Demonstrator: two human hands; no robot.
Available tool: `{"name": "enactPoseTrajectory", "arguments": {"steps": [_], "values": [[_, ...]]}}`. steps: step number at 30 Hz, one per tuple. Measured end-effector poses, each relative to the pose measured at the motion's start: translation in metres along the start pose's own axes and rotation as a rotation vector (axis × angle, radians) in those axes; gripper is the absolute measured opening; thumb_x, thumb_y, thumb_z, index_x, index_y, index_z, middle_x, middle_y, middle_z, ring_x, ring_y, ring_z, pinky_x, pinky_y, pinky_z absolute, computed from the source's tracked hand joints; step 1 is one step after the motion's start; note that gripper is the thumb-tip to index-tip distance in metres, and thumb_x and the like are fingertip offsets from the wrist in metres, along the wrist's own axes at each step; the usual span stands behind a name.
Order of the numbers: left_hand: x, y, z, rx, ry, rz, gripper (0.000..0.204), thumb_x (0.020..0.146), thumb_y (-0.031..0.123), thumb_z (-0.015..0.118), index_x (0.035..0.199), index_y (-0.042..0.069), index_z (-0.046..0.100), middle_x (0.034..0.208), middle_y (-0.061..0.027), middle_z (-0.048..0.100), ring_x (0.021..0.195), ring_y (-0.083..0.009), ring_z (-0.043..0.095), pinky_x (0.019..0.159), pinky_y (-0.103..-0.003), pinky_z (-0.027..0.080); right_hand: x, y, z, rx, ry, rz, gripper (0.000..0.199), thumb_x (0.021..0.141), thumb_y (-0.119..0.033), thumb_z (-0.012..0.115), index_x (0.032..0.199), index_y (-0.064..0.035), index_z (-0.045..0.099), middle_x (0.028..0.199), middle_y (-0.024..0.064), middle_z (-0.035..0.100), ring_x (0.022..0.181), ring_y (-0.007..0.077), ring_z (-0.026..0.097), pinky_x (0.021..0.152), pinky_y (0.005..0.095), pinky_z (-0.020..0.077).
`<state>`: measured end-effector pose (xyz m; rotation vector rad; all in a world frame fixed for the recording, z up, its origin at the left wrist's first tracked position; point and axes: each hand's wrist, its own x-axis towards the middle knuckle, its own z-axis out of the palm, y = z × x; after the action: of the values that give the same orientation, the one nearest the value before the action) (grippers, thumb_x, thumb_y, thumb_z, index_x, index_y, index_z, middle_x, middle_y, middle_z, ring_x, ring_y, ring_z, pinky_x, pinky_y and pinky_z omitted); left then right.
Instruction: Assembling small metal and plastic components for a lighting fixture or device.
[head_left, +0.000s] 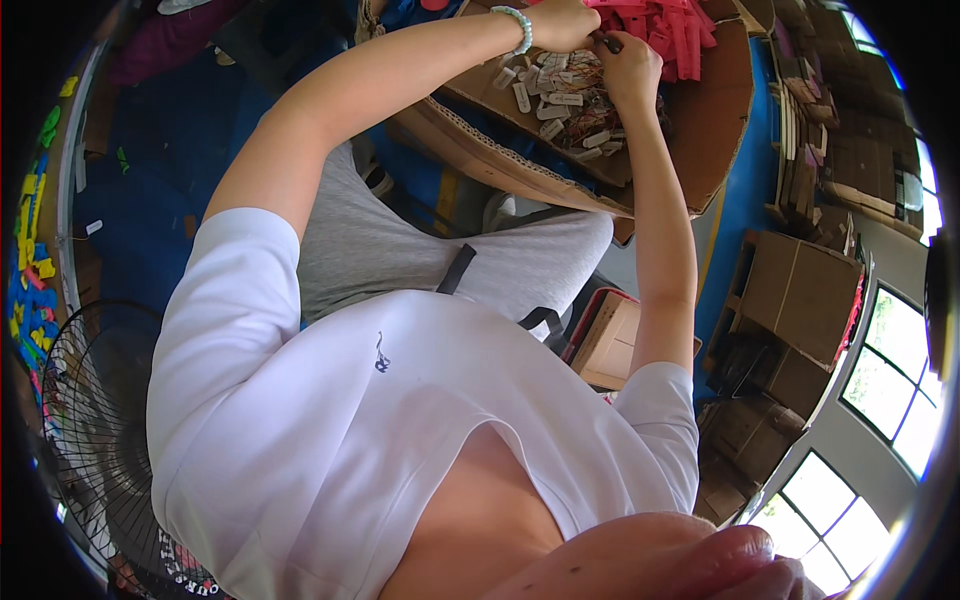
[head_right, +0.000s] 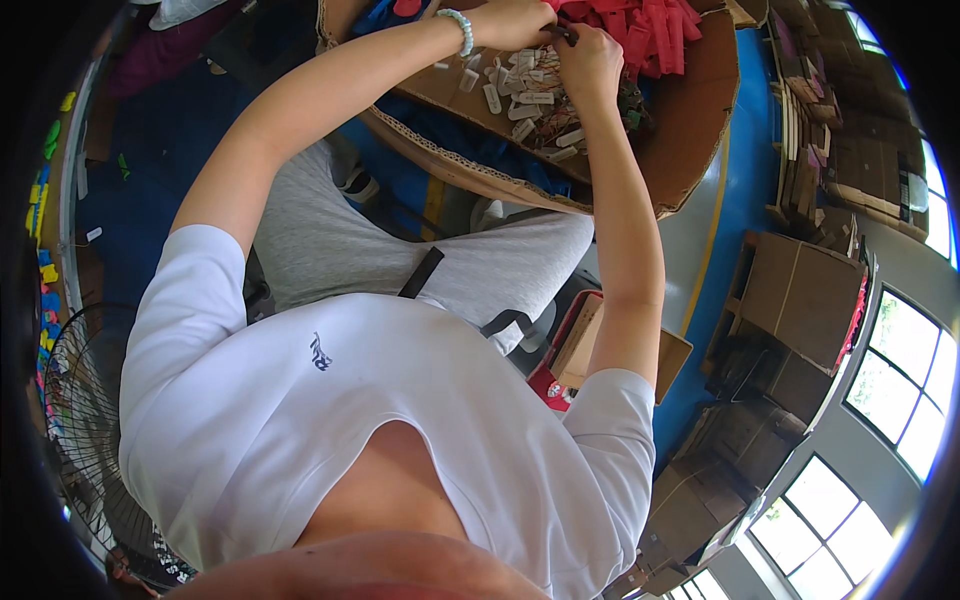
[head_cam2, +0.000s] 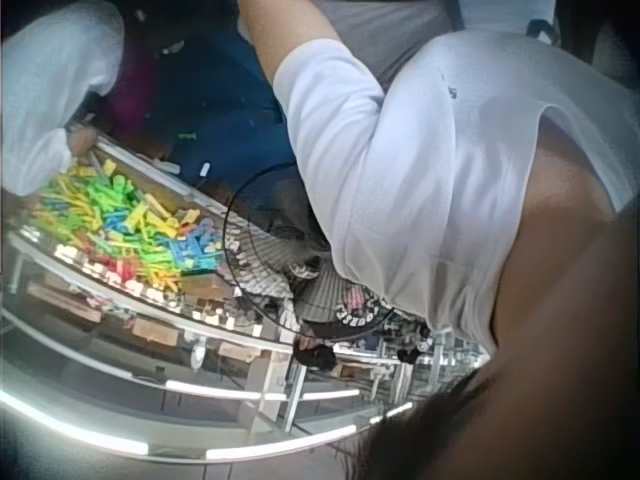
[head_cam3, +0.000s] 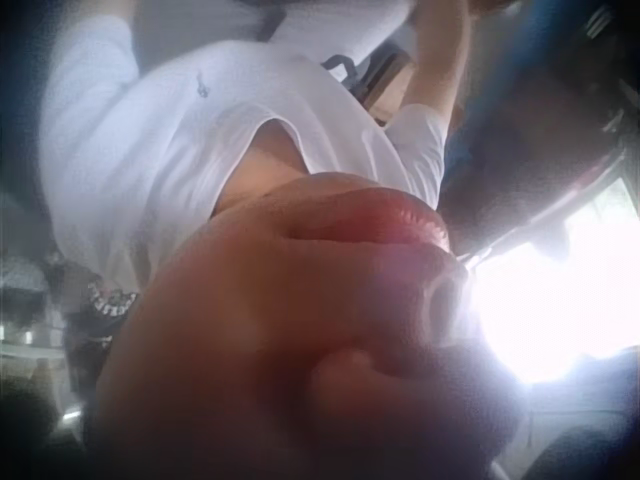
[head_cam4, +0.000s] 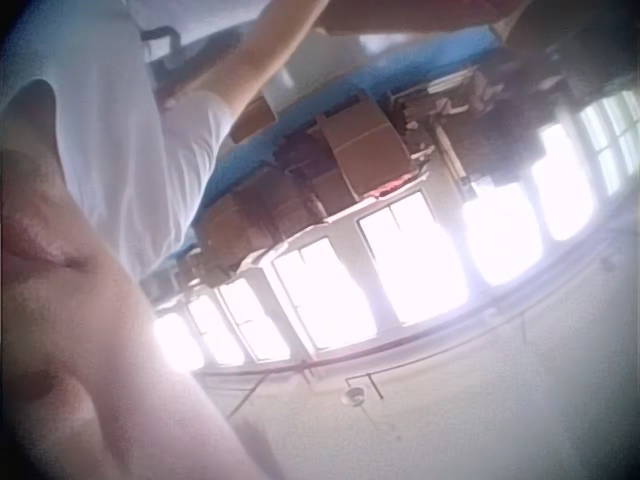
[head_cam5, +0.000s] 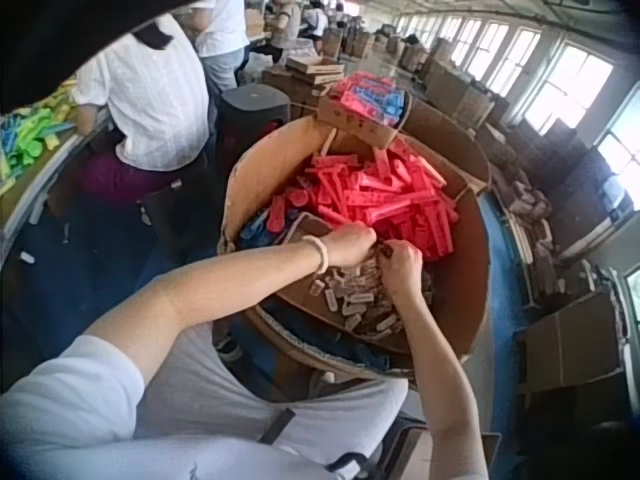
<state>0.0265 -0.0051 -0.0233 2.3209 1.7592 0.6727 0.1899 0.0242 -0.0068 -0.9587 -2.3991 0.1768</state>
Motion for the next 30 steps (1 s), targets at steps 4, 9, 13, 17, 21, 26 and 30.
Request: {"name": "enactPoseTrajectory", "arguments": {"steps": [4, 9, 13, 17, 21, 26, 30], "values": [[0.004, 0.01, -0.006, -0.143, -0.06, -0.131, 0.026, 0.082, 0.019, 0.06, 0.084, -0.006, 0.064, 0.082, -0.025, 0.065, 0.081, -0.0379, 0.064, 0.072, -0.045, 0.05, 0.0, 0.034, -0.007, -0.106, -0.007, 0.125, 0.025, 0.074, -0.022, 0.072, 0.091, -0.0048, 0.071, 0.085, 0.0178, 0.067, 0.083, 0.0364, 0.065, 0.076, 0.0435, 0.0509], [-0.001, -0.007, -0.017, -0.265, -0.084, 0.148, 0.031, 0.078, 0.01, 0.061, 0.105, -0.006, 0.059, 0.108, -0.0283, 0.06, 0.102, -0.0368, 0.059, 0.084, -0.044, 0.047, -0.006, 0.075, -0.013, -0.212, -0.061, 0.052, 0.051, 0.071, -0.026, 0.076, 0.117, -0.0068, 0.063, 0.109, 0.0169, 0.066, 0.098, 0.0301, 0.064, 0.081, 0.0404, 0.0525], [-0.001, -0.015, -0.014, -0.295, -0.083, 0.12, 0.033, 0.077, 0.012, 0.063, 0.105, -0.004, 0.059, 0.103, -0.0265, 0.062, 0.102, -0.0371, 0.06, 0.083, -0.044, 0.047, -0.006, 0.023, -0.009, 1.006, -0.198, 0.314, 0.048, 0.079, -0.012, 0.073, 0.123, -0.0015, 0.059, 0.114, 0.0151, 0.064, 0.101, 0.0176, 0.064, 0.08, 0.031, 0.0535], [-0.005, 0.004, -0.032, -0.312, -0.134, -0.04, 0.031, 0.077, 0.016, 0.064, 0.101, -0.003, 0.059, 0.097, -0.0246, 0.063, 0.097, -0.0356, 0.062, 0.081, -0.044, 0.047, -0.003, 0.026, -0.007, 0.786, -0.212, 0.237, 0.037, 0.084, -0.007, 0.069, 0.119, 0.0014, 0.061, 0.103, 0.012, 0.067, 0.09, 0.0153, 0.065, 0.078, 0.0279, 0.0544], [-0.009, -0.004, -0.045, -0.304, -0.213, -0.081, 0.027, 0.081, 0.019, 0.061, 0.097, -0.003, 0.059, 0.093, -0.0229, 0.064, 0.092, -0.0342, 0.063, 0.079, -0.043, 0.047, 0.001, 0.03, -0.004, 0.707, -0.074, 0.26, 0.028, 0.081, -0.008, 0.07, 0.108, -0.0009, 0.068, 0.086, 0.0094, 0.071, 0.077, 0.013, 0.067, 0.072, 0.0252, 0.0527], [-0.01, 0.003, -0.044, -0.301, -0.319, -0.068, 0.025, 0.087, 0.019, 0.054, 0.098, -0.003, 0.061, 0.092, -0.022, 0.064, 0.089, -0.034, 0.063, 0.078, -0.043, 0.048, -0.004, 0.045, -0.004, 0.517, -0.072, 0.189, 0.031, 0.074, -0.015, 0.075, 0.103, -0.0045, 0.07, 0.082, 0.0087, 0.071, 0.075, 0.0124, 0.066, 0.071, 0.0281, 0.0523], [-0.009, 0.003, -0.036, -0.315, -0.23, -0.032, 0.025, 0.086, 0.018, 0.054, 0.095, -0.004, 0.063, 0.091, -0.0234, 0.065, 0.087, -0.0352, 0.063, 0.077, -0.044, 0.048, -0.003, 0.041, -0.005, 0.4, -0.055, 0.223, 0.033, 0.072, -0.02, 0.075, 0.101, -0.0044, 0.07, 0.079, 0.0095, 0.07, 0.072, 0.0151, 0.066, 0.07, 0.0284, 0.0521]]}}
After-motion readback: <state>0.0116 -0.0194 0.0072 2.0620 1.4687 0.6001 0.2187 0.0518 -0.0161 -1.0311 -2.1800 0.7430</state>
